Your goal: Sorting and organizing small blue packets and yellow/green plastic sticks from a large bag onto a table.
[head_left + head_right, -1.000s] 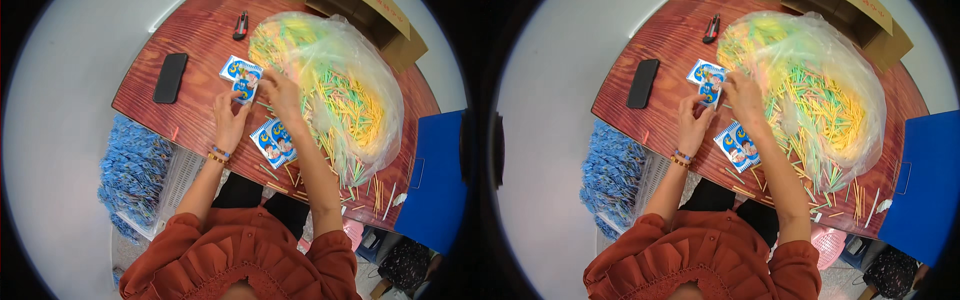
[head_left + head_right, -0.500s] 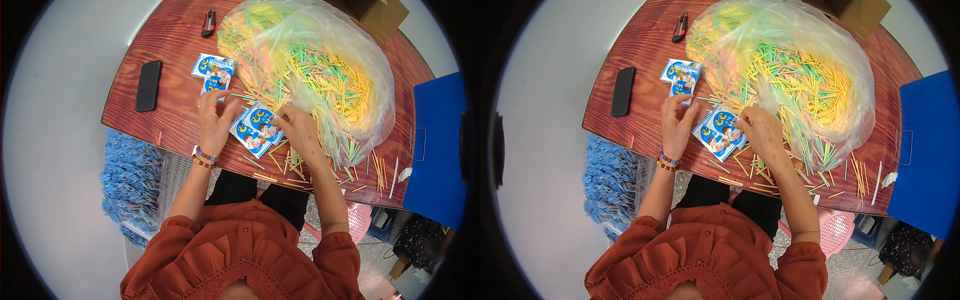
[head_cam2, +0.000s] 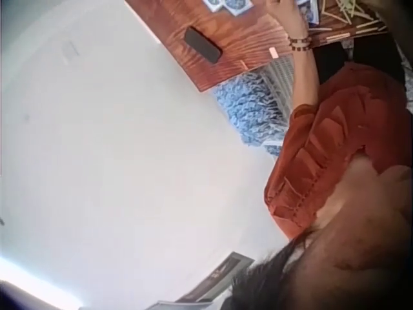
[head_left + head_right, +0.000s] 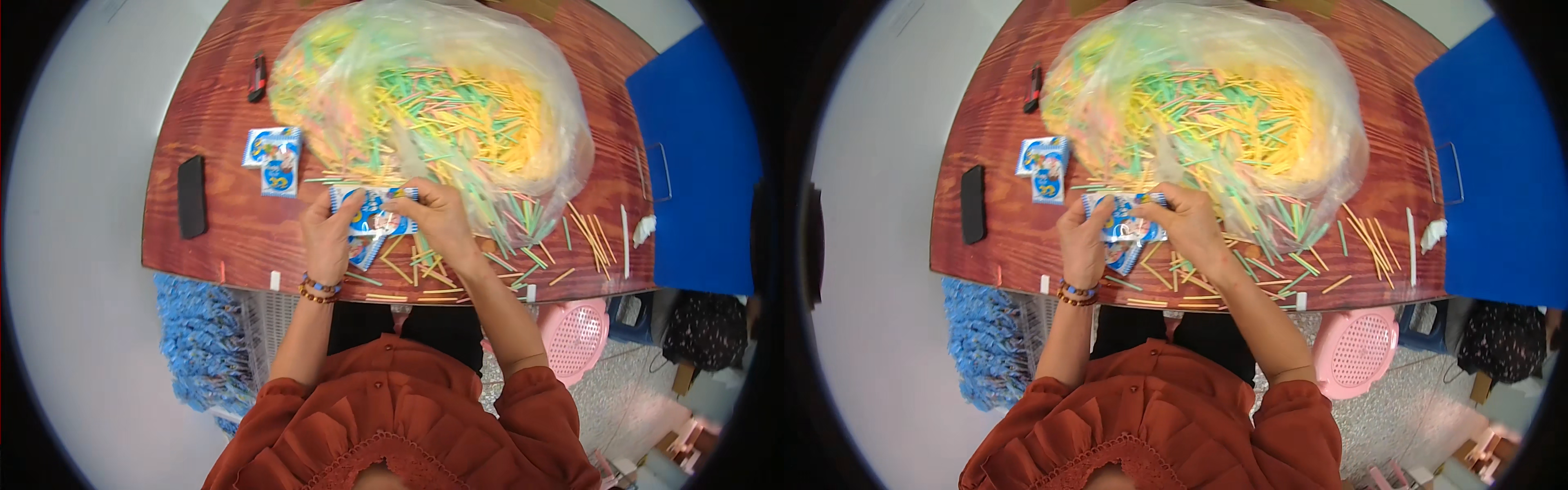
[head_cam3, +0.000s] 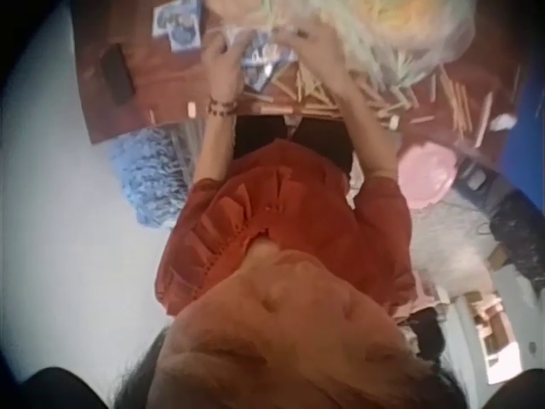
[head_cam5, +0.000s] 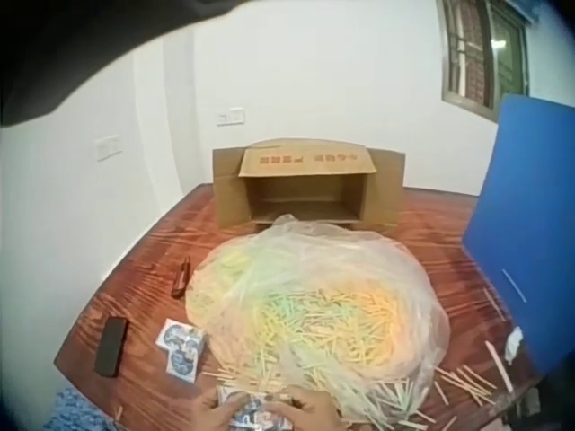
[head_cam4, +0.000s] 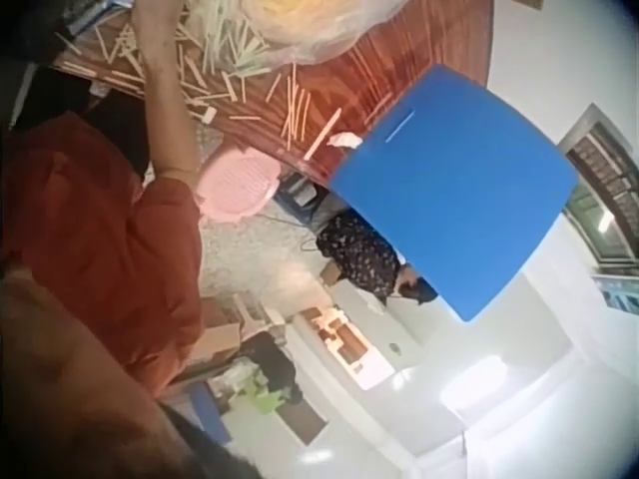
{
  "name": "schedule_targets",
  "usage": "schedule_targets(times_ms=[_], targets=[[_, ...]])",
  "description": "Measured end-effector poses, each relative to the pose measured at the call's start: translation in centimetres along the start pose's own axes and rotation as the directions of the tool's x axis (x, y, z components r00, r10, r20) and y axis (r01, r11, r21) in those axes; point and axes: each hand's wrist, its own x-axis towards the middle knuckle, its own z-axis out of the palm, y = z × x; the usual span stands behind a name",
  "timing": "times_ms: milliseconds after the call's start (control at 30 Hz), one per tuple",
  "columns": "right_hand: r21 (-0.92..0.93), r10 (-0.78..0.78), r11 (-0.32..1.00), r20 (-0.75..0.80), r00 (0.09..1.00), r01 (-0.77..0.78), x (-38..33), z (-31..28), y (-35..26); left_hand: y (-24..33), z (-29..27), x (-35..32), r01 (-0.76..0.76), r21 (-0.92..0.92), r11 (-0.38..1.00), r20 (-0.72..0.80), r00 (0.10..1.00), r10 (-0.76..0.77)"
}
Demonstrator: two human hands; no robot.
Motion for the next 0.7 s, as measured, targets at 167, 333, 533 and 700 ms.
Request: schedule_targets(times_ms=[167,333,533,700], targets=[[0.008,0.025,1.0,-0.073,0.997,-0.025,-1.4,-1.1,-1.1,-1.1,2.0,-0.6,-0.002,-0.096,0.995,-0.022,1.0,0.0],[-0.217,-0.139,0.972,-0.214,0.967,0.091,-0.6,-8.2,-2.2,-1.3,2.0,-0.6,0.007,-0.092,0.996,-0.078,0.997,-0.014],[-0.947,-0.216,0.104,0.277,0.936,0.304,2.3,-18.6,-3.7,-1.0,2.5,-0.8,0.072,-0.219,0.973,-0.085,0.992,-0.093],[-0.939,-0.065,-0.02,0.345,0.936,0.345,3.6,-17.7,-3.1,-1.6,2.5,-1.0,0.053,-0.203,0.978,-0.063,0.996,-0.067]])
